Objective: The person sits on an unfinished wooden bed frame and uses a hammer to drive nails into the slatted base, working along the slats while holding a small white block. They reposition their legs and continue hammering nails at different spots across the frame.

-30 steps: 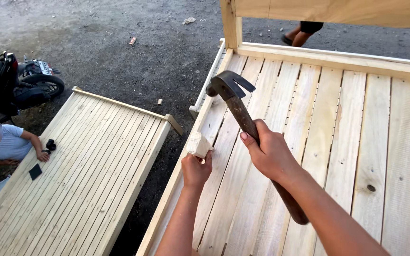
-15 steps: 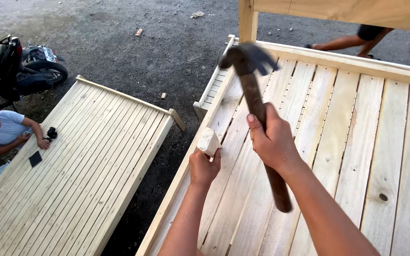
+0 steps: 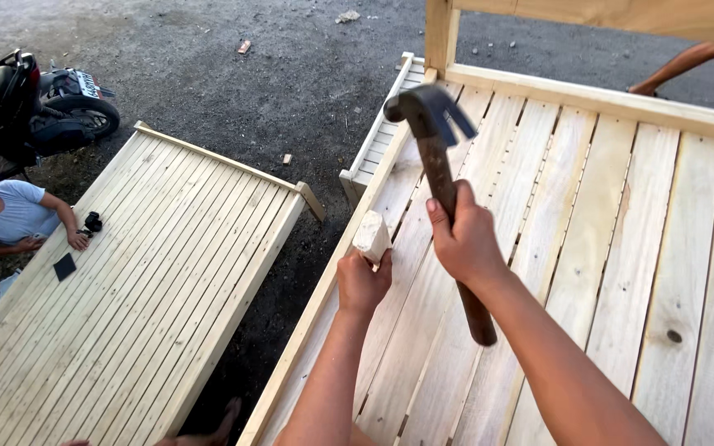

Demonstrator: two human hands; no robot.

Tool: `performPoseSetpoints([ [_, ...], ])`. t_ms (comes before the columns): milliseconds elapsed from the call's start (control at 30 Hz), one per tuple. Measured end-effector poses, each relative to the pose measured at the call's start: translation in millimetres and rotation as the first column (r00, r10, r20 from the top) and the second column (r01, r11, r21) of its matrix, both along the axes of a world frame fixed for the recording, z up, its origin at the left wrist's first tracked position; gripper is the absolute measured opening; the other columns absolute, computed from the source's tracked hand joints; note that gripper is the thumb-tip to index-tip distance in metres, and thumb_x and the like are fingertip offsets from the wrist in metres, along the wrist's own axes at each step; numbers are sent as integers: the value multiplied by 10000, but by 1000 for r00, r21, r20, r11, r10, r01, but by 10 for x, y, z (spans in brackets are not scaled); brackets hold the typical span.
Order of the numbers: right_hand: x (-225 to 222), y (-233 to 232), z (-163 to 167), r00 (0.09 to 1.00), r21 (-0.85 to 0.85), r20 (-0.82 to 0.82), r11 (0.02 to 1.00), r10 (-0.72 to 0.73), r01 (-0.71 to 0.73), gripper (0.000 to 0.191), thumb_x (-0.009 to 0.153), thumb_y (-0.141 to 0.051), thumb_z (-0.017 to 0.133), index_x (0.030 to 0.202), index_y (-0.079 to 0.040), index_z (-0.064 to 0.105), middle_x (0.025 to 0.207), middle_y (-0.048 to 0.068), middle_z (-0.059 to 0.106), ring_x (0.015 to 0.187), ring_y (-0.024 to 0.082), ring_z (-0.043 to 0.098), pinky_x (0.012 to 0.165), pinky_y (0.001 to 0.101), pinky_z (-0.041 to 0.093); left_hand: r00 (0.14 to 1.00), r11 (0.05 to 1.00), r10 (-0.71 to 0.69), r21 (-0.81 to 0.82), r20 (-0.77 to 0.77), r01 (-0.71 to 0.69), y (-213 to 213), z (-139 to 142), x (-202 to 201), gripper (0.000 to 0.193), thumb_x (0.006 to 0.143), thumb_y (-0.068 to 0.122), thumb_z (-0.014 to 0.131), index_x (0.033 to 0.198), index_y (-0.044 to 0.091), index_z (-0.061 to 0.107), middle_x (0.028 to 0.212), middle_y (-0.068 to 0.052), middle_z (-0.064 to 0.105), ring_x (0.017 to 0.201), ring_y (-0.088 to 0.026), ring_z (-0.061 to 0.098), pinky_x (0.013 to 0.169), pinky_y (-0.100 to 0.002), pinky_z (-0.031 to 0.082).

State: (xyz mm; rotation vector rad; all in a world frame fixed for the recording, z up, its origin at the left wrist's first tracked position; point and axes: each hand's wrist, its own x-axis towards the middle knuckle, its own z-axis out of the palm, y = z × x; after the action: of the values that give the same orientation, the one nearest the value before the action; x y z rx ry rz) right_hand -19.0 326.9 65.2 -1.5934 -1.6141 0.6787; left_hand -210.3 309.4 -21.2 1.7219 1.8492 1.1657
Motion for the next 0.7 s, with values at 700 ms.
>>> performPoseSetpoints([
  [700, -135, -289, -753, 994, -505, -22, 860, -104, 78, 373, 989, -420, 587, 1076, -58, 591, 732, 185, 698, 544, 302, 686, 551, 443, 558, 999, 991, 48, -123, 18, -45, 56, 39, -52, 325, 778, 285, 839, 812, -22, 739, 749, -223, 727, 750, -367, 747, 687, -429, 586],
])
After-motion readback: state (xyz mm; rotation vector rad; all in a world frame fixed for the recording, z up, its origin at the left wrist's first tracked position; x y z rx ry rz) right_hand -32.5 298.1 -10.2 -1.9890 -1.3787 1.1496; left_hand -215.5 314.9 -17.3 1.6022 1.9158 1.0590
